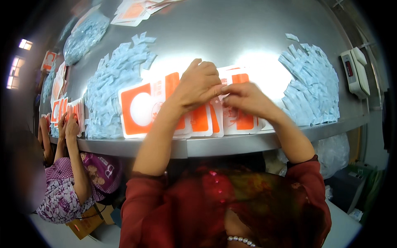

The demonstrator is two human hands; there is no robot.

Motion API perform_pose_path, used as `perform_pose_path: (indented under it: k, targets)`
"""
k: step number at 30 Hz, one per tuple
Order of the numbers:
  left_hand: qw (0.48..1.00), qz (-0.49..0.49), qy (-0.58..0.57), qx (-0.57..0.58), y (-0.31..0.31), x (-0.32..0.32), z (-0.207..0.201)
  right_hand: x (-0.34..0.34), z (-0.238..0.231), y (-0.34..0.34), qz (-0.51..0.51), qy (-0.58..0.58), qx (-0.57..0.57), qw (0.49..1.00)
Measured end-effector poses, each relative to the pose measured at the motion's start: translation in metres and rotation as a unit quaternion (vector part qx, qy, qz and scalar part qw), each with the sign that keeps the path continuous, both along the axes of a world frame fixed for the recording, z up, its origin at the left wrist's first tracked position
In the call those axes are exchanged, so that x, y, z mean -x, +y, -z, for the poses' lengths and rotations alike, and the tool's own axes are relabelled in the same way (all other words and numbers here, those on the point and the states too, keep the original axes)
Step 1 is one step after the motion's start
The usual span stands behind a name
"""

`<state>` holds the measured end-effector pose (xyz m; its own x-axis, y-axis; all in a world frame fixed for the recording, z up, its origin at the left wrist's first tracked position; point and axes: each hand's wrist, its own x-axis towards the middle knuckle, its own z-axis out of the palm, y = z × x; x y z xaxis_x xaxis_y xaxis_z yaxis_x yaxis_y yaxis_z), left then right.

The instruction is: The person inserts small blue packets into orange and white printed pouches at a large metal table. They pick a pouch, insert a packet, and place the filled pouch into a growing stack. Other workers are visible in the background performing similar tasks.

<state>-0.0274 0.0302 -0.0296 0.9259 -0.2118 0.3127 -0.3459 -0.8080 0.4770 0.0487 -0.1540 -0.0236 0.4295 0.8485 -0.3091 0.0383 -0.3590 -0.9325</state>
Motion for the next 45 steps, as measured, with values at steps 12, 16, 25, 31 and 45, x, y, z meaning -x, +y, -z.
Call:
perform_pose_path:
  k: [12,16,25,31,45]
  targets:
    - [0.995,-0.082,0.025,0.041,-0.019,-0.010,0.017,-0.044,0.006,-0.020,0.128,-0.370,0.135,0.910]
    - [0.989,-0.111,0.087,0.037,-0.023,-0.013,0.017,-0.043,0.006,-0.018,0.122,-0.374,0.091,0.915]
    - [0.963,-0.152,0.137,0.175,-0.015,-0.013,0.016,-0.040,0.001,-0.019,0.114,-0.016,-0.052,0.992]
    - [0.966,-0.176,0.058,0.182,0.001,-0.006,0.018,-0.036,-0.002,-0.020,-0.017,-0.121,0.005,0.993]
    - [0.973,0.037,-0.226,-0.011,-0.037,-0.003,0.014,-0.011,0.014,-0.015,0.096,-0.109,-0.112,0.983]
